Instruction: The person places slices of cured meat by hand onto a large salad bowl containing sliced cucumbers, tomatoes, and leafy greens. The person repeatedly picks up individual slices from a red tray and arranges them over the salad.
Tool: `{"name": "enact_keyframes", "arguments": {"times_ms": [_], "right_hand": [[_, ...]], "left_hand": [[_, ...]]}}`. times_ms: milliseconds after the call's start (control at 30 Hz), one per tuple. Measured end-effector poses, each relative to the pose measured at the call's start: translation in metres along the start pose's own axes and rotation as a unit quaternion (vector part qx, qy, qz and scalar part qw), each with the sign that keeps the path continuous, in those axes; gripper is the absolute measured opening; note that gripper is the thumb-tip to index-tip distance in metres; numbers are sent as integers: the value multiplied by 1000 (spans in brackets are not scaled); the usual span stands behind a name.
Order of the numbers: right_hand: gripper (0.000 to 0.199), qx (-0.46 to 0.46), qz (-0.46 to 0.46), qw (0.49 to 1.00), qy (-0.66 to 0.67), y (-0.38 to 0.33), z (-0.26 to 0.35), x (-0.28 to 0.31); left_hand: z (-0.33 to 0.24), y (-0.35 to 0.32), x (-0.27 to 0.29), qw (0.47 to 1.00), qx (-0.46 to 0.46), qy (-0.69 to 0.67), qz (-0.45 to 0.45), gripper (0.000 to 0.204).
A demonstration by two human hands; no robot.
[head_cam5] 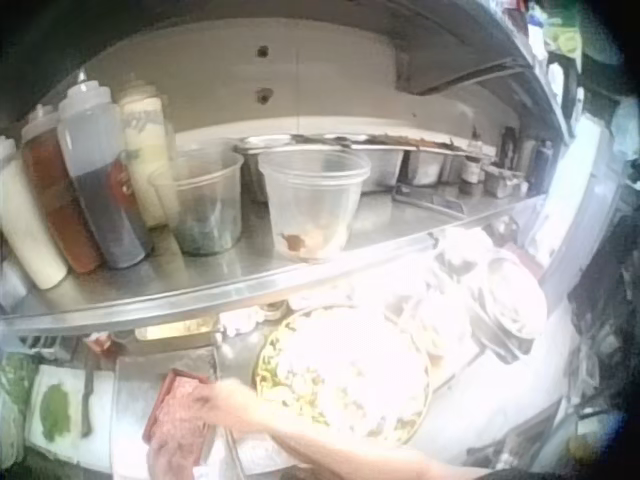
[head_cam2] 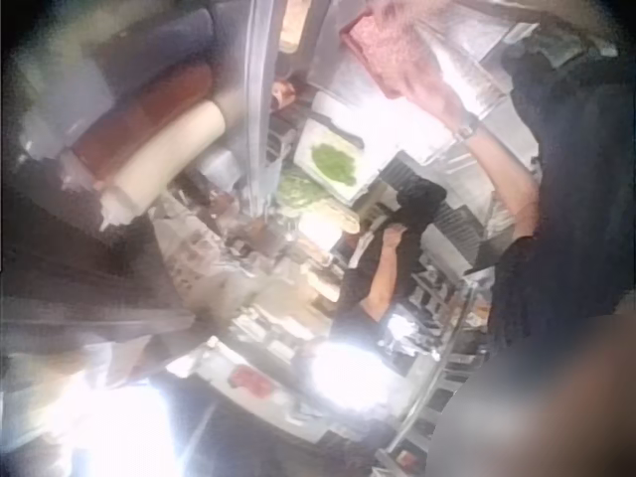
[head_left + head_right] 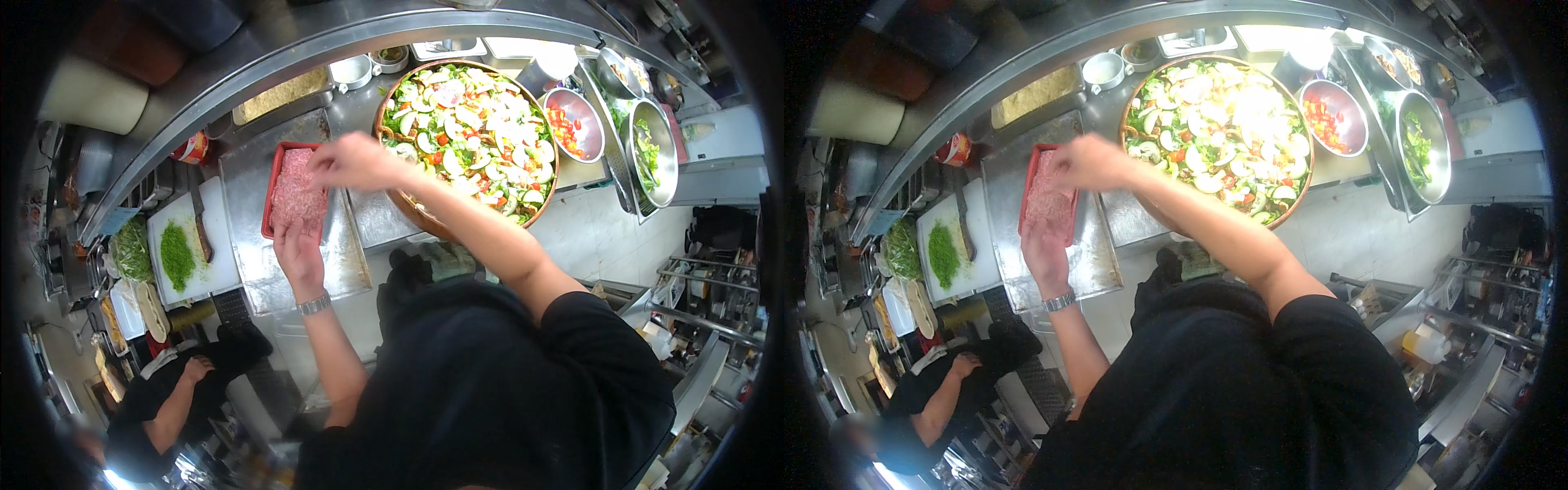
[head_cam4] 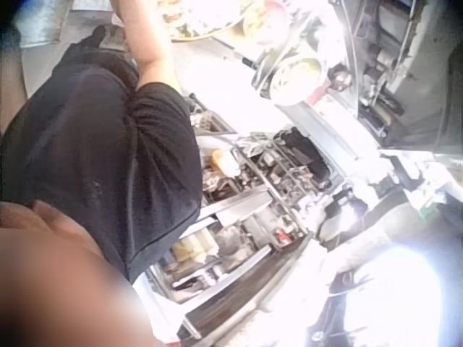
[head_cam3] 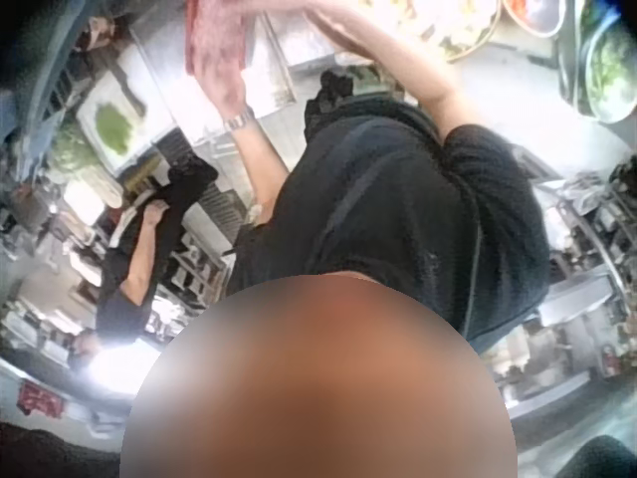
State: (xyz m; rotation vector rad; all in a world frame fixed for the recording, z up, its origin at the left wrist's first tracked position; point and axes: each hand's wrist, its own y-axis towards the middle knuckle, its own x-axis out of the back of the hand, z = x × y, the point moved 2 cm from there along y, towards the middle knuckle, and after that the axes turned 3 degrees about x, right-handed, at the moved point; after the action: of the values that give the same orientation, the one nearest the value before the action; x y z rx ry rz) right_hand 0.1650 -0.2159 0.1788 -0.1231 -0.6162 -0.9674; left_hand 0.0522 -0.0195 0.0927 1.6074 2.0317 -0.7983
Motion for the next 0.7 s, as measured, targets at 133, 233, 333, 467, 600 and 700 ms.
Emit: {"name": "enact_keyframes", "arguments": {"times_ms": [133,233,333,467,600,700], "right_hand": [[33,-88,-75,983,-146,-17,-65,127],[36,-111,2,966,-235,-11,-120,193],[41,-164,140,941,-260,-1,-156,208],[37,-157,230,902,-329,1,-160,202],[31,-151,237,900,-333,4,-151,199],[29,-134,205,914,-322,7,-151,205]], "left_hand": [[-4,6,-12,999,-38,18,34,35],[-6,8,-15,998,-38,47,13,36],[0,5,-22,998,-38,56,-5,35],[12,-3,-32,996,-37,63,-45,30],[21,-10,-40,993,-41,85,-66,37],[25,-13,-46,991,-44,98,-73,43]]}}
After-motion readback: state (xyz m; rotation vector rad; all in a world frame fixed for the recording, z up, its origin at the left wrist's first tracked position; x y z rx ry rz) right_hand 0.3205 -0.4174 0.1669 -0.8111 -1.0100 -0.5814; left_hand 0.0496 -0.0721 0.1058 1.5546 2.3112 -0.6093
